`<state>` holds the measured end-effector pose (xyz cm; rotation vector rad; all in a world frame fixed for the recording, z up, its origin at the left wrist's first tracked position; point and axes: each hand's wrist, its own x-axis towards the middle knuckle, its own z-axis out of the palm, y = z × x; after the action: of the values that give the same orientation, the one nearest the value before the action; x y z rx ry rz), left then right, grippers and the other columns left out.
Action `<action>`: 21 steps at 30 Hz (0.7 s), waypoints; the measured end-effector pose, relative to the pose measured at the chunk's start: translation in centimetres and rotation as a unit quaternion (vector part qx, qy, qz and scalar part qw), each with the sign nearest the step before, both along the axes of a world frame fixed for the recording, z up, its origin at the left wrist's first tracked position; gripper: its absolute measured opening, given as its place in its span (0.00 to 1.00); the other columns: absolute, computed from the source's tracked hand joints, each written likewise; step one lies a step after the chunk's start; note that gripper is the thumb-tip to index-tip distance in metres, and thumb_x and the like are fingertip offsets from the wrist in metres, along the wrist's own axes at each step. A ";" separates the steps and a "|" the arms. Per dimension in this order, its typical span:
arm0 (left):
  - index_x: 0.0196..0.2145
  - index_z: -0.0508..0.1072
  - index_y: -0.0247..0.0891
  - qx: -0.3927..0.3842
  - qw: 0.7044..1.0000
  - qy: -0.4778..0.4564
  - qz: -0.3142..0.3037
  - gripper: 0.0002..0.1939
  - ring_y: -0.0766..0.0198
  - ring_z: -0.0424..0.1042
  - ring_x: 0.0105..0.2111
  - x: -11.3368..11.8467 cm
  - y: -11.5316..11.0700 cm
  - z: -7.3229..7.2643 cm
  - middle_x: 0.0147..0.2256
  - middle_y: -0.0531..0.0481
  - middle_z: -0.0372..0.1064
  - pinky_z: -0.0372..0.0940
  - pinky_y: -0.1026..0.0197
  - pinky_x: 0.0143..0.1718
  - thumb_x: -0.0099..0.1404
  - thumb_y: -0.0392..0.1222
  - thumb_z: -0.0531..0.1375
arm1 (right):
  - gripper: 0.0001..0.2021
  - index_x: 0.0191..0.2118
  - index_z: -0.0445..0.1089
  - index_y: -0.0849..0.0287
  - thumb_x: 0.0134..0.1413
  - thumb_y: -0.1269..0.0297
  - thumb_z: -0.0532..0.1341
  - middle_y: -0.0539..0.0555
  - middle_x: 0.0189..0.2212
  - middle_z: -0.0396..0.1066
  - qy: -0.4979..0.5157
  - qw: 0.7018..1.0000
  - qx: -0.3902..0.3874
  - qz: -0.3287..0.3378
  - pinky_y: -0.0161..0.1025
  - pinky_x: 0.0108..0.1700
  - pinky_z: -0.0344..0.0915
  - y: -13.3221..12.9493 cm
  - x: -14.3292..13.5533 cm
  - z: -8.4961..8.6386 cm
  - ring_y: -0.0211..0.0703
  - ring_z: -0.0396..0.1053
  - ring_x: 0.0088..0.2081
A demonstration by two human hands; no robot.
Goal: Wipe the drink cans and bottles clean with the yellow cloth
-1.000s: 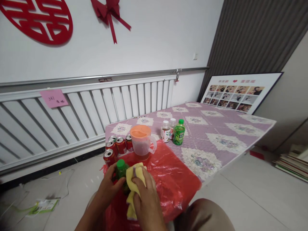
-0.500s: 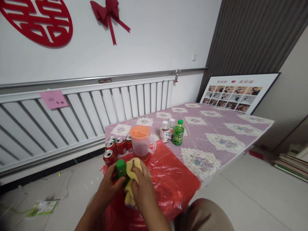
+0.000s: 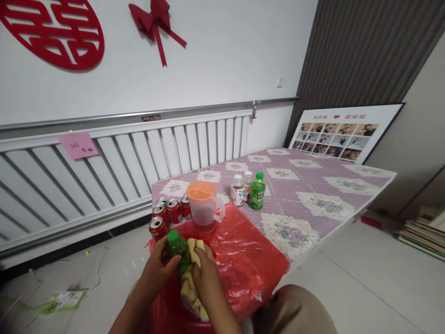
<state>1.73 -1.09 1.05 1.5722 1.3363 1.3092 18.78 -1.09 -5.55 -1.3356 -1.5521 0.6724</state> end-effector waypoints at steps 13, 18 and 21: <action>0.58 0.68 0.43 0.008 1.000 -0.025 -0.007 0.29 0.51 0.72 0.54 0.3 0.1 -0.1 0.55 0.44 0.71 0.66 0.45 0.59 0.59 0.37 0.64 | 0.26 0.53 0.75 0.54 0.50 0.76 0.54 0.58 0.57 0.71 -0.075 0.997 -0.003 0.009 0.49 0.61 0.67 -0.2 0.0 2.4 0.49 0.70 0.58; 0.57 0.68 0.42 0.013 1.000 -0.026 0.001 0.28 0.51 0.72 0.55 0.4 0.1 0.1 0.55 0.44 0.72 0.65 0.44 0.60 0.59 0.38 0.65 | 0.27 0.55 0.74 0.56 0.50 0.77 0.54 0.61 0.59 0.70 -0.085 0.996 -0.023 0.007 0.50 0.62 0.65 -0.3 0.0 2.8 0.51 0.69 0.60; 0.57 0.68 0.41 0.008 1.000 -0.018 0.002 0.28 0.50 0.71 0.56 0.3 0.2 0.1 0.55 0.43 0.72 0.64 0.44 0.61 0.59 0.39 0.64 | 0.26 0.55 0.75 0.56 0.51 0.77 0.54 0.61 0.59 0.70 -0.087 0.996 -0.037 0.007 0.48 0.62 0.64 -0.4 0.0 3.1 0.50 0.68 0.60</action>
<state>2.02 -0.93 1.11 1.5500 1.3099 1.3477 18.75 -1.48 -2.49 -1.4722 -1.6898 0.6416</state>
